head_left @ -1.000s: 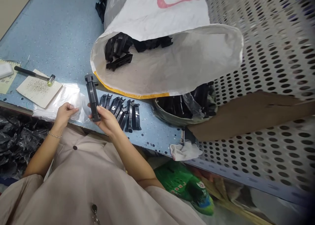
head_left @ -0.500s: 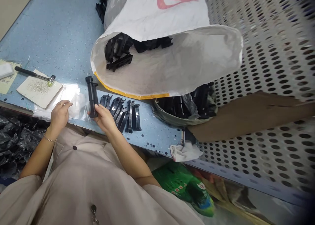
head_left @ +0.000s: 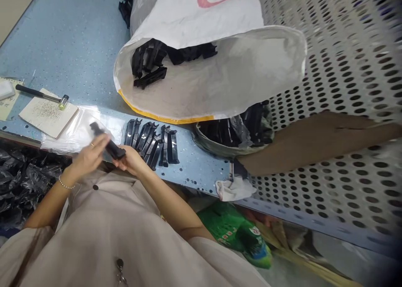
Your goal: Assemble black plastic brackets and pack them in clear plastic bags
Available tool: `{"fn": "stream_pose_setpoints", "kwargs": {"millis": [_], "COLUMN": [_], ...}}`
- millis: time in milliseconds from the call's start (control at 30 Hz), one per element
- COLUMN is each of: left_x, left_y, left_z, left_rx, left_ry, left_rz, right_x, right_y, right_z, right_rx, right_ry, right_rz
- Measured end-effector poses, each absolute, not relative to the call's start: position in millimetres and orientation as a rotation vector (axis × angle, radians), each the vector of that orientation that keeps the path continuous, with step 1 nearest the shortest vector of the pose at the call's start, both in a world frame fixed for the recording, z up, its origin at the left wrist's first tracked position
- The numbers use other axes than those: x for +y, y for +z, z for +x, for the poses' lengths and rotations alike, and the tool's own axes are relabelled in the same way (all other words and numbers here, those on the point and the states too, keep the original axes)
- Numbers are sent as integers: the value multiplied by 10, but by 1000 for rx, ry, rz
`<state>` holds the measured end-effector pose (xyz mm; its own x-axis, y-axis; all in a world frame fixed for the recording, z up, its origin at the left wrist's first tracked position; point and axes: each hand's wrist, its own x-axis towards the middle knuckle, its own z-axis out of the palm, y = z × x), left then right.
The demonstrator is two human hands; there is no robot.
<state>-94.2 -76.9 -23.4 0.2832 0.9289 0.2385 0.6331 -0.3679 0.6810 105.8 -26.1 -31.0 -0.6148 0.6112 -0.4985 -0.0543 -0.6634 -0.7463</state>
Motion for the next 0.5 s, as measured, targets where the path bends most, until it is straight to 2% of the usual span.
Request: {"fn": "stream_pose_setpoints", "kwargs": {"millis": [133, 233, 300, 400, 500], "left_x": [-935, -1167, -1417, -1818, -2064], "left_y": [-63, 238, 466, 576, 251], "left_z": [-785, -1043, -1395, -2081, -2747], "left_rx": [1224, 1393, 1550, 1608, 1679], "left_ry": [889, 945, 866, 496, 199], "left_rz": [2031, 1828, 1688, 1605, 1486], "right_x": [-354, -400, -288, 110, 576], "right_y": [-220, -93, -47, -118, -281], "right_z": [925, 967, 1071, 1284, 1451], "right_rx": [-1448, -1736, -1936, -2286, -2558], "right_ry": [1862, 2035, 1986, 1313, 666], "right_rz": [-1238, -838, -615, -860, -1109]}}
